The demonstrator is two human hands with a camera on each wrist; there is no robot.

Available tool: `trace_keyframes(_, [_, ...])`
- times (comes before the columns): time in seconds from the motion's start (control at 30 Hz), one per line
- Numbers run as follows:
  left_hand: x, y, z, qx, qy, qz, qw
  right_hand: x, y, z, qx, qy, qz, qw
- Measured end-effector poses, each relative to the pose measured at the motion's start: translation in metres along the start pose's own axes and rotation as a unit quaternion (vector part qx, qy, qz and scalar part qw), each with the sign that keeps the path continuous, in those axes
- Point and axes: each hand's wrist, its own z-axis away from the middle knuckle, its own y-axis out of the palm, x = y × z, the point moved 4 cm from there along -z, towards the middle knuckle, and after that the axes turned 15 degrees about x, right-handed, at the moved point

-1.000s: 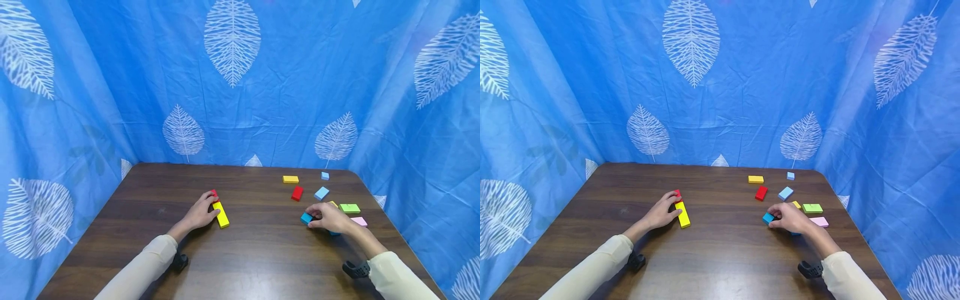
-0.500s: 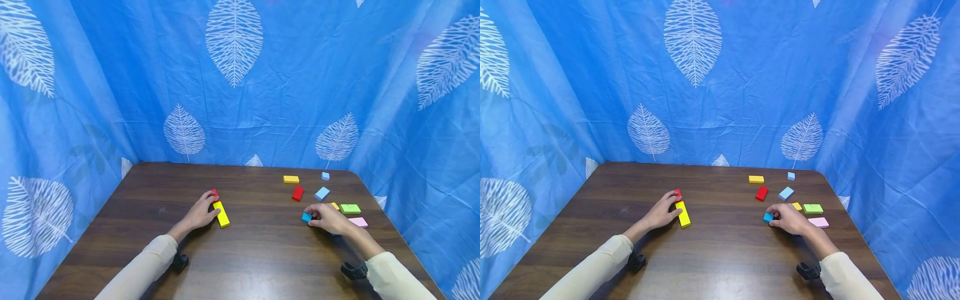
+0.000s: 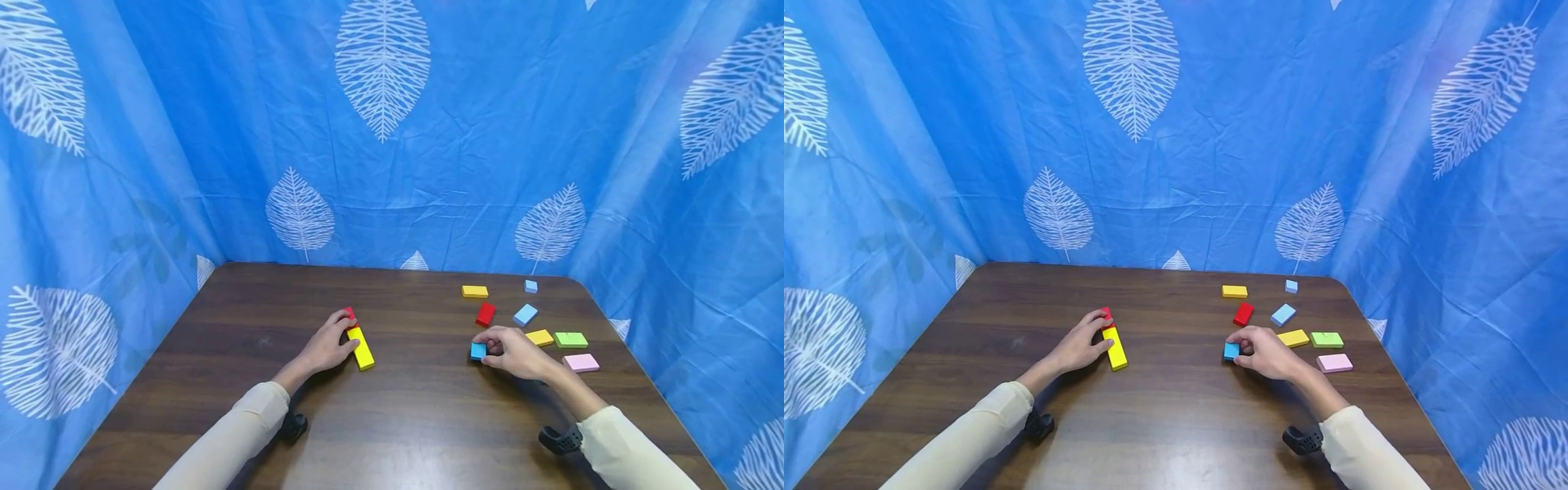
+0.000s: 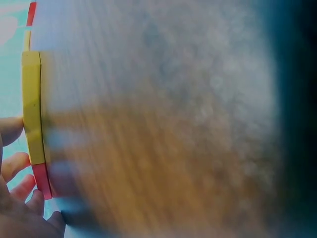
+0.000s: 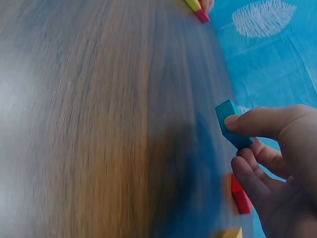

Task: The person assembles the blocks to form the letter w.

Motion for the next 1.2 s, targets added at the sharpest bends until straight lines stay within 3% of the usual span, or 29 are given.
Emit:
trace_keyframes(0.53, [0.000, 0.001, -0.002, -0.005, 0.004, 0.002, 1.0000, 0.033, 0.032, -0.032, 0.019, -0.058, -0.047, 0.9970])
trace_keyframes(1.2, [0.002, 0.004, -0.001, 0.001, -0.010, -0.008, 0.9999, 0.077, 0.076, -0.079, 0.074, -0.109, -0.044, 0.9903])
